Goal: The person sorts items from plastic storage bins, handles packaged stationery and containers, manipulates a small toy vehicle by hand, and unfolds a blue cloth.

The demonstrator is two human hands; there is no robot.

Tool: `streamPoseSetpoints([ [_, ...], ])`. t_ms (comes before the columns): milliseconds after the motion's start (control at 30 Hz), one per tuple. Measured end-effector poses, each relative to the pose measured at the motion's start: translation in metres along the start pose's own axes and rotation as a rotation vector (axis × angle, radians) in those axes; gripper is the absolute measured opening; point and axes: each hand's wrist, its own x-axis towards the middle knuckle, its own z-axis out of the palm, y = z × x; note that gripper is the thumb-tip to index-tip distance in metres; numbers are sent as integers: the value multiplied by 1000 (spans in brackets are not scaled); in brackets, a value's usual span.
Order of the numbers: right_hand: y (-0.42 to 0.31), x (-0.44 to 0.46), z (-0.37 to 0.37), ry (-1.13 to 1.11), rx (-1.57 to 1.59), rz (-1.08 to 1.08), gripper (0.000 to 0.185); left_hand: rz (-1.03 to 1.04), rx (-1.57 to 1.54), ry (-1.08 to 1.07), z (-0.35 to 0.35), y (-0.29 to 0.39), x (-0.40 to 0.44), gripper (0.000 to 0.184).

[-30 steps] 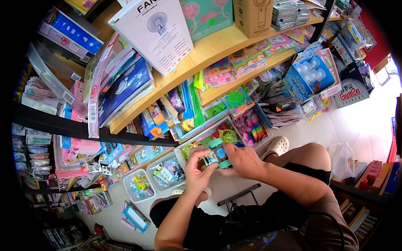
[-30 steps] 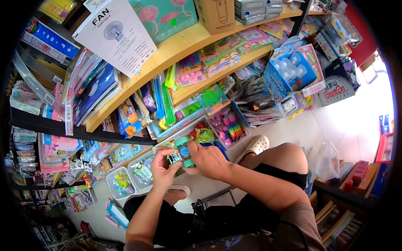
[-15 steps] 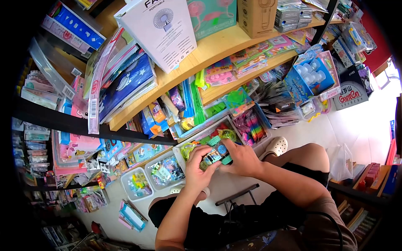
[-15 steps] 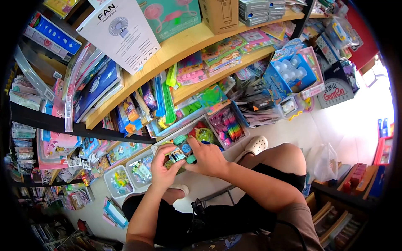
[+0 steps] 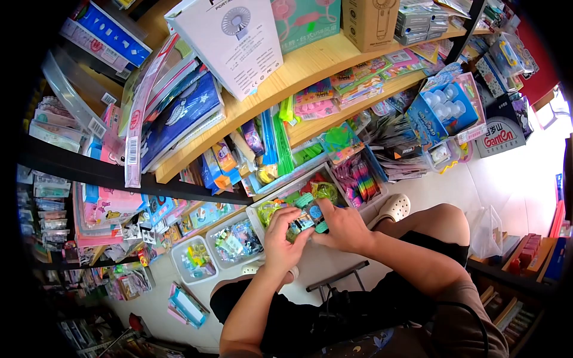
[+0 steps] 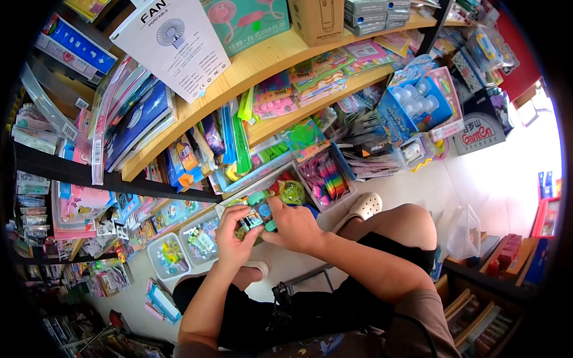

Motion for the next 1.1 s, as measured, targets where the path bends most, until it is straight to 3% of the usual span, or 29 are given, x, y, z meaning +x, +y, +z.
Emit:
streamPoseSetpoints([
  [233,5,2,-4,-82,1,58,52,-142,-150,-29,5,-3,0,40],
  [300,6,6,-7,-23,182,104,53,-195,-225,-53,-2,-2,5,40],
  [433,14,20,-17,-15,806,169,52,-382,-619,215,-16,-7,13,37],
  [467,12,20,-21,-80,973,258,54,-416,-632,183,-20,-9,14,44],
  [600,21,18,-11,-196,1196,436,60,-646,-1108,-2,-14,-10,11,40],
  [700,25,16,-9,-323,1329,493,61,-765,-1088,-158,-4,-16,5,48],
  [733,25,16,-7,-318,1287,470,61,-722,-956,-167,-4,-11,7,58],
  [833,29,18,2,-292,1134,402,64,-704,-879,-114,-2,-10,10,62],
  [1000,46,26,20,-186,760,151,71,-454,-798,-15,0,-11,10,69],
  [1100,39,30,-2,-244,636,98,73,-386,-680,-13,-4,-17,10,72],
])
